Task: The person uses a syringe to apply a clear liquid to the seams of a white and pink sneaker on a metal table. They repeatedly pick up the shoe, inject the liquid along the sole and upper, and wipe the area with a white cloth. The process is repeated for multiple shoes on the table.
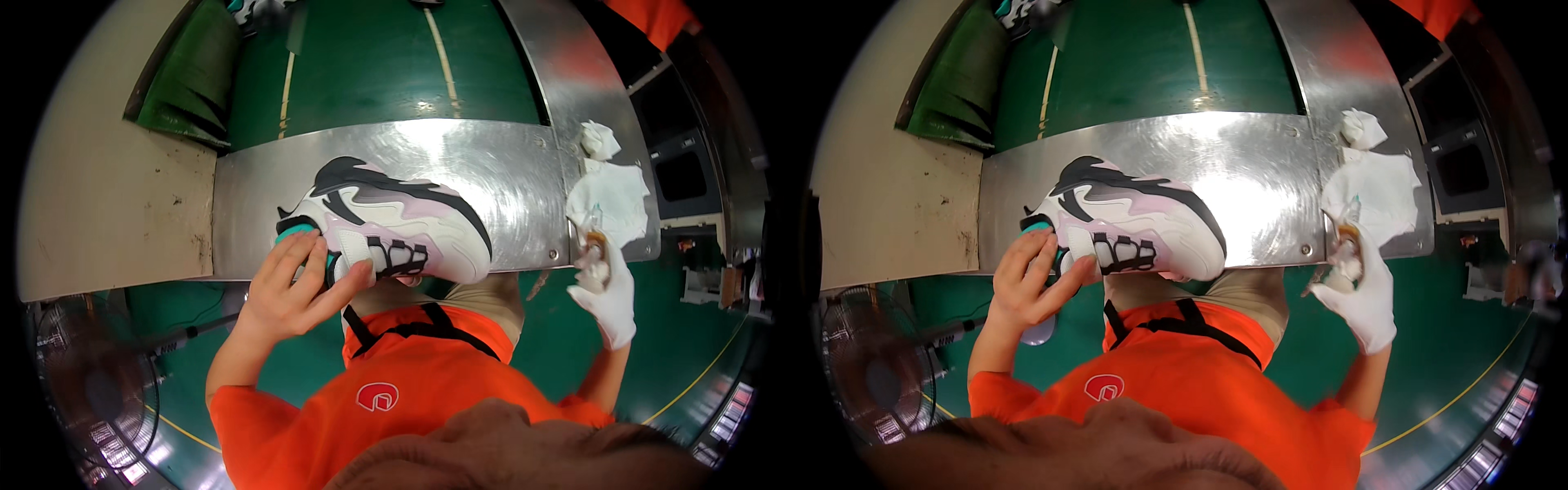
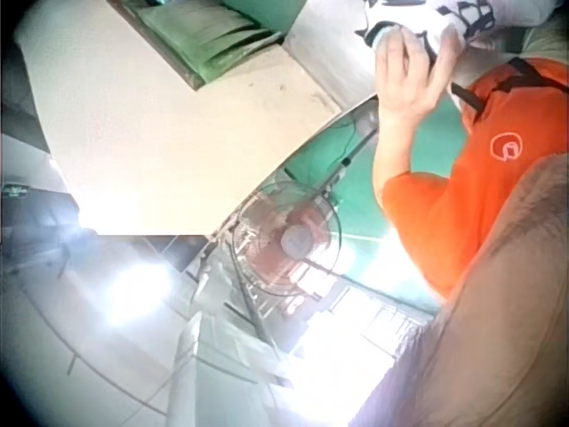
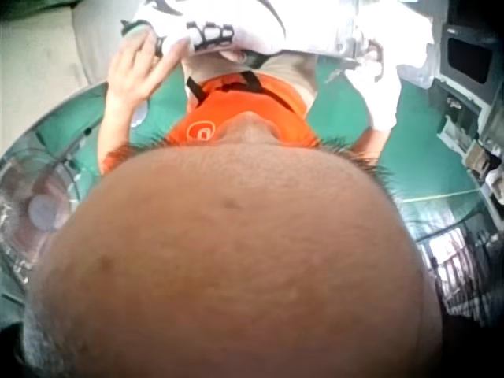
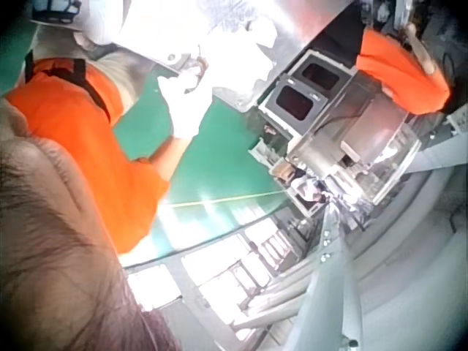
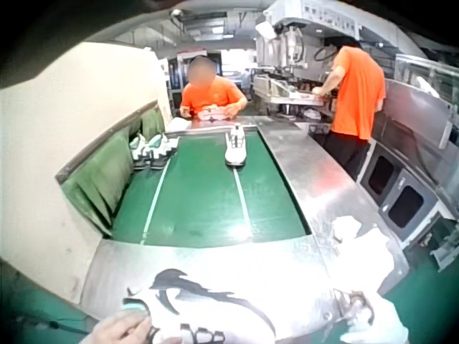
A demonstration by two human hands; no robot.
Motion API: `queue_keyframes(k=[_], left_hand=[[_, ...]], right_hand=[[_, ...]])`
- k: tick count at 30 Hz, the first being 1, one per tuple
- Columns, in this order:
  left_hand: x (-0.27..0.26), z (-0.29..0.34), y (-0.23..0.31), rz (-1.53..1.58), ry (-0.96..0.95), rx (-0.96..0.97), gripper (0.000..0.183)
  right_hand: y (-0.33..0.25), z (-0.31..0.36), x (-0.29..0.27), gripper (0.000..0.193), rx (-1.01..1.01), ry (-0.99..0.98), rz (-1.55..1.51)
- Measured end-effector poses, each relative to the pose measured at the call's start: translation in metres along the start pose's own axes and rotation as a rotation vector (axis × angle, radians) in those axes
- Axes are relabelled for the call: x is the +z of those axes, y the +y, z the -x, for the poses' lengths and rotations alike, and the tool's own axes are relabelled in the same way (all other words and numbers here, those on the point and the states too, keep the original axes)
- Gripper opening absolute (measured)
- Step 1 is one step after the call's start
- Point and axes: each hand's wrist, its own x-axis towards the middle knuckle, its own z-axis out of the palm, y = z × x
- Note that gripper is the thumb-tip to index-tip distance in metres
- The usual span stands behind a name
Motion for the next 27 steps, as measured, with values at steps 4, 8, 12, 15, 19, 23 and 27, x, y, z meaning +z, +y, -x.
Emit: queue_keyframes(k=[4,8,12,15,19,23,27], left_hand=[[0.001,0.006,-0.01,0.089,0.008,-0.024,0.038],[0.006,0.004,-0.015,0.191,0.002,-0.117,0.035],[-0.005,-0.011,-0.024,0.338,-0.245,-0.21,0.033],[-0.004,-0.019,-0.023,0.396,-0.269,-0.275,0.033],[-0.001,-0.023,-0.026,0.417,-0.245,-0.257,0.033],[0.004,-0.031,-0.027,0.435,-0.224,-0.254,0.035],[0.003,-0.037,-0.029,0.446,-0.23,-0.249,0.036]], right_hand=[[-0.001,-0.007,0.0,0.093,0.075,-0.008,-0.139],[-0.004,-0.01,0.001,0.096,0.032,-0.014,-0.14],[-0.012,-0.019,0.013,0.097,0.047,0.006,-0.023],[-0.02,-0.022,0.012,0.098,0.11,-0.14,-0.122],[0.0,-0.023,0.016,0.108,0.125,-0.333,-0.545],[-0.009,-0.041,0.07,0.119,-0.076,-0.502,-1.209],[-0.028,-0.066,0.104,0.116,-0.198,-0.705,-1.388]])
